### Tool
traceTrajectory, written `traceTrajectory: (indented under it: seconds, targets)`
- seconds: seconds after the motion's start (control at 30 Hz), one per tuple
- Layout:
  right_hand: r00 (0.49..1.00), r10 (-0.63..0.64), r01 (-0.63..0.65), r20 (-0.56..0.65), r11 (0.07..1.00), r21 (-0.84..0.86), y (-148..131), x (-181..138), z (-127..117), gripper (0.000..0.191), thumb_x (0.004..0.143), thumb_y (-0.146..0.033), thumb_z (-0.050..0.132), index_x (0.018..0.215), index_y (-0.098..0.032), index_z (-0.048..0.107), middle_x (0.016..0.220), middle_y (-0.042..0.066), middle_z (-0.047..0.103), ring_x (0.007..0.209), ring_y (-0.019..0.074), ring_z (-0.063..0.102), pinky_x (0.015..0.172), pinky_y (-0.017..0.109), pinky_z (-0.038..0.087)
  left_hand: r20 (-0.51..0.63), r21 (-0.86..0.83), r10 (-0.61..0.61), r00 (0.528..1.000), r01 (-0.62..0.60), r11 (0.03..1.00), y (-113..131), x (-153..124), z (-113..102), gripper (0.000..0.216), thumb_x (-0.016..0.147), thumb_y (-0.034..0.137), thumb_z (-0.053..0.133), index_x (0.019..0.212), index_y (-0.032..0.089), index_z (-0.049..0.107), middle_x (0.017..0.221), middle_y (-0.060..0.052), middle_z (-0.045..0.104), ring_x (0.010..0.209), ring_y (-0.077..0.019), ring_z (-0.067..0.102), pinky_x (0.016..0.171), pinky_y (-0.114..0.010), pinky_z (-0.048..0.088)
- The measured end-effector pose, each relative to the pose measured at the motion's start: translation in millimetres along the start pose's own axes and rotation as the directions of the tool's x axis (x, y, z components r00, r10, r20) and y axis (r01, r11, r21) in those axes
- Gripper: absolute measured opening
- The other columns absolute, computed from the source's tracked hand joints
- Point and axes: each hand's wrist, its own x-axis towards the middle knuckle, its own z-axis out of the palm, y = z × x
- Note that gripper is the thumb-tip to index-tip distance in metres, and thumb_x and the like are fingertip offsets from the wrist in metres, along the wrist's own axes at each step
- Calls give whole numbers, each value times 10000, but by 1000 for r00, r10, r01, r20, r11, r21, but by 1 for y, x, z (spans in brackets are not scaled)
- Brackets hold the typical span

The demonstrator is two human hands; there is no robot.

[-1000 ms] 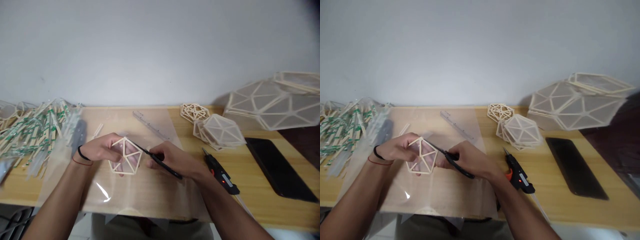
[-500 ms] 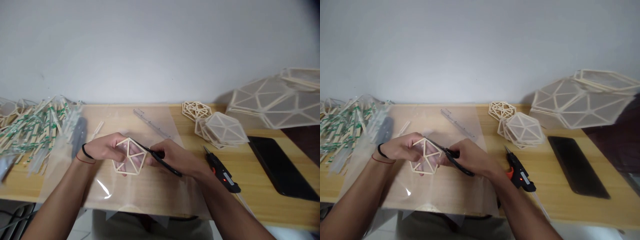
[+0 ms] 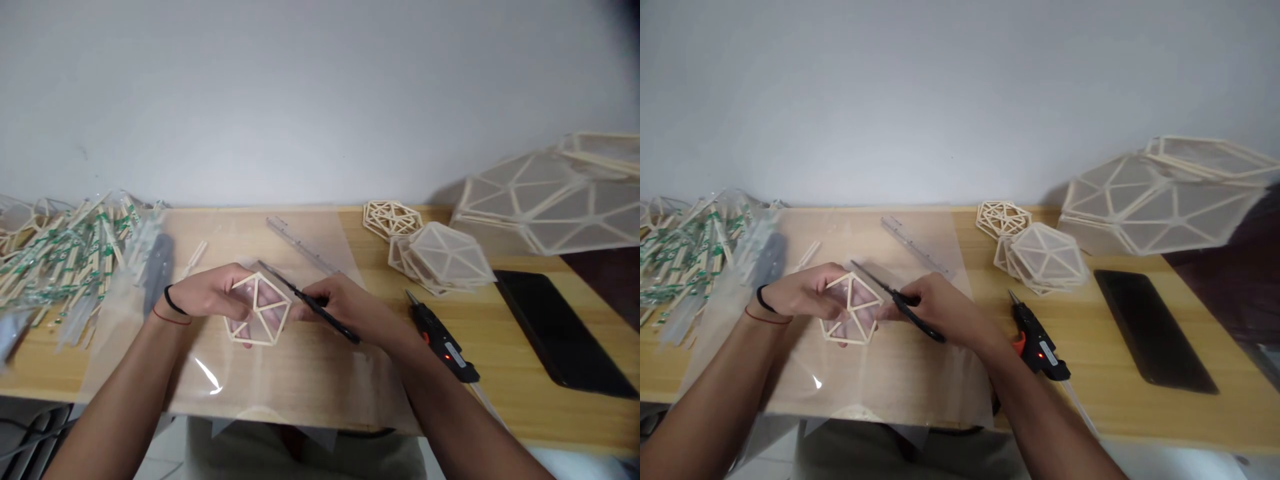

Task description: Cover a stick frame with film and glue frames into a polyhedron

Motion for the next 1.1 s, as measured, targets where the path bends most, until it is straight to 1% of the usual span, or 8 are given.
traceTrajectory:
  seconds: [0.1, 0.2, 0.47, 0.63, 0.83, 0.9, 1.0, 1.1]
  targets:
    - [979, 19, -9, -204, 999, 51, 2, 0, 0, 630, 854, -701, 651, 547, -209, 407, 492, -61, 382, 477, 89, 340, 463, 258, 207, -95, -28, 75, 993, -78, 997, -2, 2, -1, 343, 815, 184, 794, 1156, 154, 794, 1007, -119, 823, 762, -222, 786, 629, -248, 640]
    - [931, 79, -15, -356, 984, 178, 5, 1, 0, 615, 891, -703, 621, 567, -214, 440, 464, -52, 447, 438, 98, 407, 446, 249, 267, -275, -71, 172, 946, -199, 977, -5, 7, 0, 348, 825, 214, 816, 1167, 163, 782, 1000, -109, 822, 763, -232, 793, 681, -318, 670]
    - [892, 108, 58, -440, 935, 349, 4, 2, -2, 549, 840, -713, 692, 694, -184, 662, 475, -54, 479, 422, 104, 447, 419, 237, 336, -541, -142, 262, 799, -394, 908, -2, 23, 15, 284, 774, 240, 874, 1018, 127, 784, 916, -86, 805, 729, -228, 780, 718, -367, 682]
    - [897, 141, 47, -419, 912, 408, -1, 2, -2, 513, 773, -689, 760, 758, -181, 695, 495, -63, 478, 435, 97, 434, 410, 222, 315, -576, -170, 257, 776, -421, 891, -1, 26, 19, 296, 778, 231, 876, 1035, 125, 776, 874, -71, 795, 711, -223, 772, 712, -370, 683]
    - [915, 100, 72, -391, 912, 403, -3, 2, -1, 456, 764, -615, 802, 726, -180, 671, 509, -61, 501, 447, 89, 423, 425, 224, 323, -564, -131, 288, 774, -428, 894, -5, 30, 21, 312, 797, 262, 870, 1067, 135, 778, 879, -76, 806, 723, -232, 780, 681, -349, 665]
    - [912, 96, 78, -399, 914, 398, -4, 2, -1, 480, 762, -629, 800, 684, -182, 642, 522, -51, 518, 451, 91, 440, 425, 227, 324, -571, -41, 326, 754, -423, 905, -7, 30, 20, 344, 820, 286, 859, 1126, 148, 783, 921, -84, 817, 780, -238, 788, 722, -339, 655]
    - [894, 98, 87, -438, 919, 384, -3, 2, -2, 536, 809, -671, 739, 629, -182, 618, 538, -25, 548, 461, 98, 469, 430, 232, 330, -580, 221, 443, 684, -391, 893, -7, 29, 21, 280, 869, 293, 823, 1122, 173, 818, 1062, -105, 824, 972, -259, 780, 879, -356, 626]
    - [884, 116, 66, -453, 928, 366, -2, 1, -3, 597, 866, -724, 640, 634, -175, 669, 500, -13, 538, 447, 104, 460, 431, 242, 325, -456, 487, 623, 636, -408, 772, -6, 28, 22, 187, 911, 262, 777, 1080, 226, 848, 1176, -115, 807, 1146, -294, 733, 1027, -440, 574]
